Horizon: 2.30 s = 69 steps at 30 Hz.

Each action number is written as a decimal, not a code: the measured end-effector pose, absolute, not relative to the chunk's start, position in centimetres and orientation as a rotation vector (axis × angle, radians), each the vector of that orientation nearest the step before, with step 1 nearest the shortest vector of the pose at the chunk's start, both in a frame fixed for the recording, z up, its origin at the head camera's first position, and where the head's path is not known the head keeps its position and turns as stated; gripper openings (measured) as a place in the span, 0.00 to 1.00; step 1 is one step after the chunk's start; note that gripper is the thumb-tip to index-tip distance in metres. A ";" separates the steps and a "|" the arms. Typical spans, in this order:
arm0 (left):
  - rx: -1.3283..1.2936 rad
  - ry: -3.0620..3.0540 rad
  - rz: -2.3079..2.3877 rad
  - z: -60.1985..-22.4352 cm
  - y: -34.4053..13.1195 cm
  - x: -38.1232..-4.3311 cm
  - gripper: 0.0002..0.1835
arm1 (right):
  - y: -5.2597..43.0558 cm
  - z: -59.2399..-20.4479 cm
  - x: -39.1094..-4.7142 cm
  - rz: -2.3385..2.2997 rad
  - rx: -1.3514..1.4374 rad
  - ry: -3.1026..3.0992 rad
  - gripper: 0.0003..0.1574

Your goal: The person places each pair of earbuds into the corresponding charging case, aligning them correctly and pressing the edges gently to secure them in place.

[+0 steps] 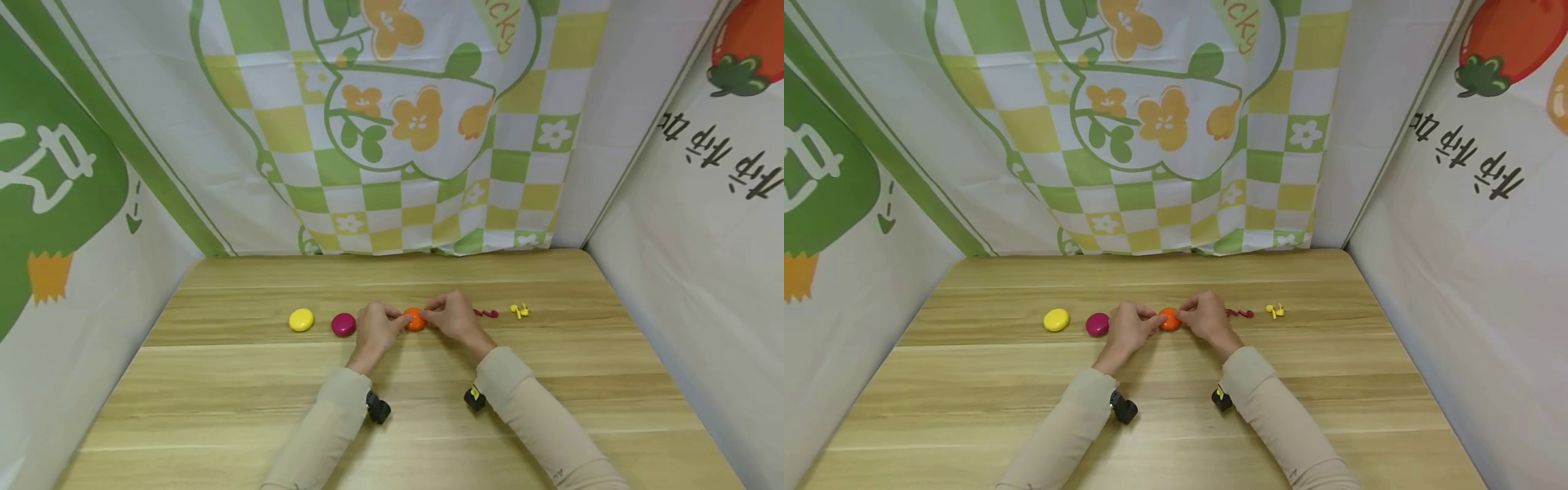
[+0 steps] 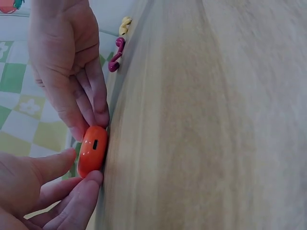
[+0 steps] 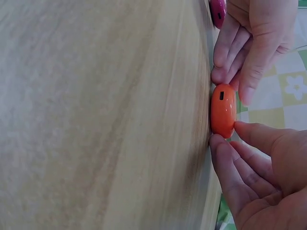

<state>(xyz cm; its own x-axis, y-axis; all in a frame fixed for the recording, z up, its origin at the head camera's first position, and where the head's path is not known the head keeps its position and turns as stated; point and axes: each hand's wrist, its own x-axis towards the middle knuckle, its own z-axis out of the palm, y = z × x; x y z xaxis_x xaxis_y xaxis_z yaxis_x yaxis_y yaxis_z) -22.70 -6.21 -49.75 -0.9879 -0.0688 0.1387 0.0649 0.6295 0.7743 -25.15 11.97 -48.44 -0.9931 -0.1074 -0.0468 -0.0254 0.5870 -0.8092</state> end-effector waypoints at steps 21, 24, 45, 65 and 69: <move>0.103 -2.637 -1.670 -47.5 -12.1 -18.7 0.11 | 8.5 -45.3 -24.9 -1.264 -0.453 2.758 0.12; 0.140 -2.628 -1.699 -47.7 -13.2 -18.0 0.11 | 7.5 -45.0 -24.8 -1.248 -0.496 2.716 0.15; 0.406 -2.630 -1.647 -48.8 -17.0 -17.1 0.13 | 0.2 -46.6 -25.9 -1.258 -0.550 2.594 0.20; 0.415 -2.549 -1.759 -49.4 -17.3 -17.9 0.16 | -0.9 -47.9 -25.6 -1.315 -0.470 2.599 0.19; 0.319 -2.537 -1.644 -49.3 -16.6 -17.7 0.16 | 0.0 -47.4 -25.1 -1.376 -0.444 2.586 0.18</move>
